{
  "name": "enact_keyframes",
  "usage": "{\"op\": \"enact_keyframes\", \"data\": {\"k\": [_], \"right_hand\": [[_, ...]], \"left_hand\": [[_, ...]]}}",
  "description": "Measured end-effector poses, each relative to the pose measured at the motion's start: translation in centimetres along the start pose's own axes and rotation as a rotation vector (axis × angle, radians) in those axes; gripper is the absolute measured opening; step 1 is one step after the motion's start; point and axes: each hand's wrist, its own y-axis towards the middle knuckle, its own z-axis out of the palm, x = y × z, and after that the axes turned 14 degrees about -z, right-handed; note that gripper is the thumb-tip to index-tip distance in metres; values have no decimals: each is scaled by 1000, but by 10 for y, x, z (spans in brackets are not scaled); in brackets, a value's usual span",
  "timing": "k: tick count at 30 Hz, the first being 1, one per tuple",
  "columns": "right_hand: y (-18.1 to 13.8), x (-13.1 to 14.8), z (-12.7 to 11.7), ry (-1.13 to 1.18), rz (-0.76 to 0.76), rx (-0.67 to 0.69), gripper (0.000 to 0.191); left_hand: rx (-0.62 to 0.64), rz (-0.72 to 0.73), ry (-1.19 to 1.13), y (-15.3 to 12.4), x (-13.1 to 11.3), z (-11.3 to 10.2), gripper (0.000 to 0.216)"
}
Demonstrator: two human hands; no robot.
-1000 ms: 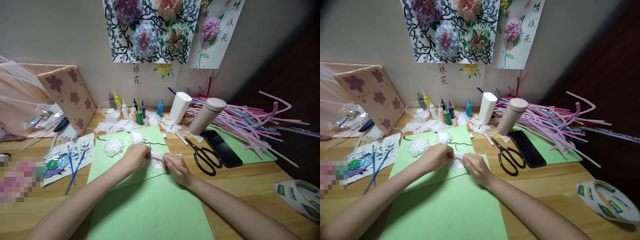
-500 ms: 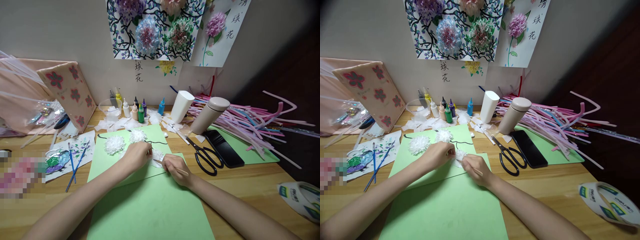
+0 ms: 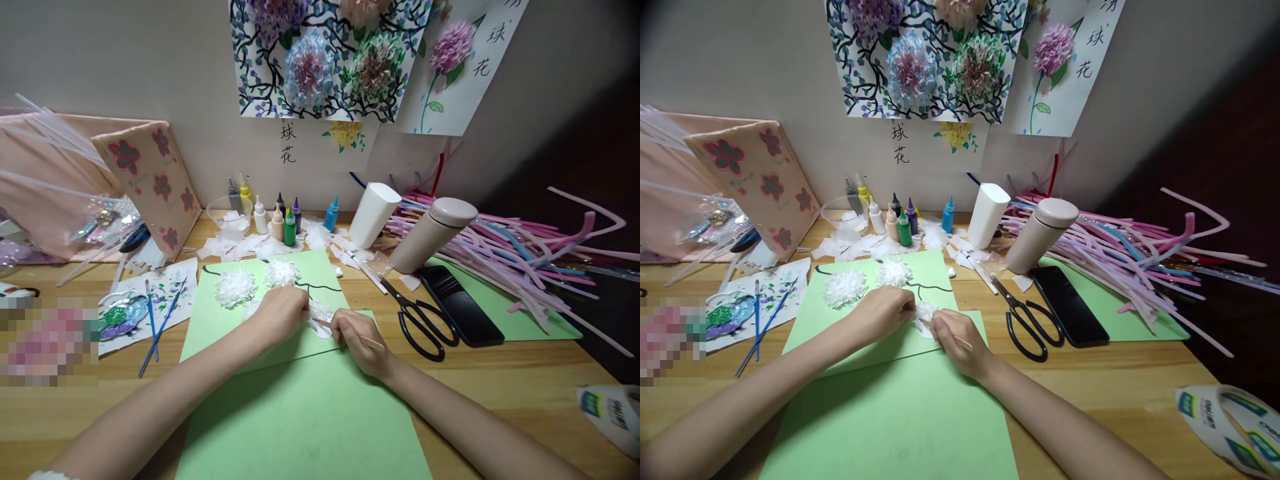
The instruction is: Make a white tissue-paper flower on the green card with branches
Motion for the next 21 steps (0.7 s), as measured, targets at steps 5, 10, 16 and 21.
{"op": "enact_keyframes", "data": {"k": [5, 10, 16, 21], "right_hand": [[0, -1, 1, -10, 40, -10, 41], [-2, -1, 0, -24, -23, -31, 41], [-1, -1, 0, -40, -44, -9, 42], [0, 0, 2, -53, -20, 10, 40]], "left_hand": [[-17, 4, 12, 1, 0, 3, 19], [-16, -1, 9, 0, 0, 3, 19], [-20, -5, -1, 0, 0, 3, 18], [-12, -1, 1, -1, -1, 3, 20]]}}
